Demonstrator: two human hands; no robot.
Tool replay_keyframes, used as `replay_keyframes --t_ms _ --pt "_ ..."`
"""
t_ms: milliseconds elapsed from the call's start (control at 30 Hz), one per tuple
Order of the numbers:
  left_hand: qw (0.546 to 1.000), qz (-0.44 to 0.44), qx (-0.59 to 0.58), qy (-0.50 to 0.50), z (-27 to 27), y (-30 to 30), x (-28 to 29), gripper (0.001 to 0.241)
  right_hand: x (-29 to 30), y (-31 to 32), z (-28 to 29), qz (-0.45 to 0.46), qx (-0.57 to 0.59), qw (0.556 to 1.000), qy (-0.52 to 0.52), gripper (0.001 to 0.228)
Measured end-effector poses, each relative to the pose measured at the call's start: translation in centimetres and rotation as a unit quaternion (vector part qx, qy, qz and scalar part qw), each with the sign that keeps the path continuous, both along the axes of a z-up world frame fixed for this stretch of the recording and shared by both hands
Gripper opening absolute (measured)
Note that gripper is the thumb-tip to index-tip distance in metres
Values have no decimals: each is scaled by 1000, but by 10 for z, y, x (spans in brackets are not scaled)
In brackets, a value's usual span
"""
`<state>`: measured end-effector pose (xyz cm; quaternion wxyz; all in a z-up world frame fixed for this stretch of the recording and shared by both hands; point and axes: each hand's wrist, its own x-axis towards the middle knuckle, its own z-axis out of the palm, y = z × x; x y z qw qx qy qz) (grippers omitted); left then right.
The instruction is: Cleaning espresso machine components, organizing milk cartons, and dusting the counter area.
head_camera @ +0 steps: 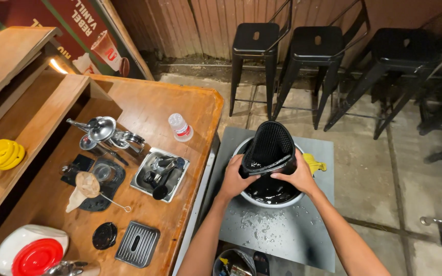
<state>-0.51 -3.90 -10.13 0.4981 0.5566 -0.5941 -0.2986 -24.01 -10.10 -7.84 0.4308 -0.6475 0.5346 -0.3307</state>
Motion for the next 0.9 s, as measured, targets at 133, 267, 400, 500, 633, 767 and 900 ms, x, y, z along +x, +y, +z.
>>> replay_keyframes --t_ms 133,267,400,500,633,767,900 --pt "999 -12 -12 32 -4 -1 -4 66 1 -6 3 -11 51 998 23 128" --pt "996 -3 21 91 -6 2 -14 59 0 -6 -2 -20 49 998 33 121" --pt "994 20 54 93 -2 1 -19 31 -4 -8 -30 -52 -11 999 0 75" --pt "990 44 53 123 4 -7 -29 23 2 -5 -37 -67 -47 996 -29 63" --pt "987 53 26 146 41 -9 -32 24 4 0 -4 -77 -64 994 -48 53" --pt "979 42 -14 197 73 -15 -30 22 2 -3 26 -90 -96 986 -98 69" --pt "970 35 -75 231 113 -16 -27 25 -12 -16 27 -53 -159 972 -164 108"
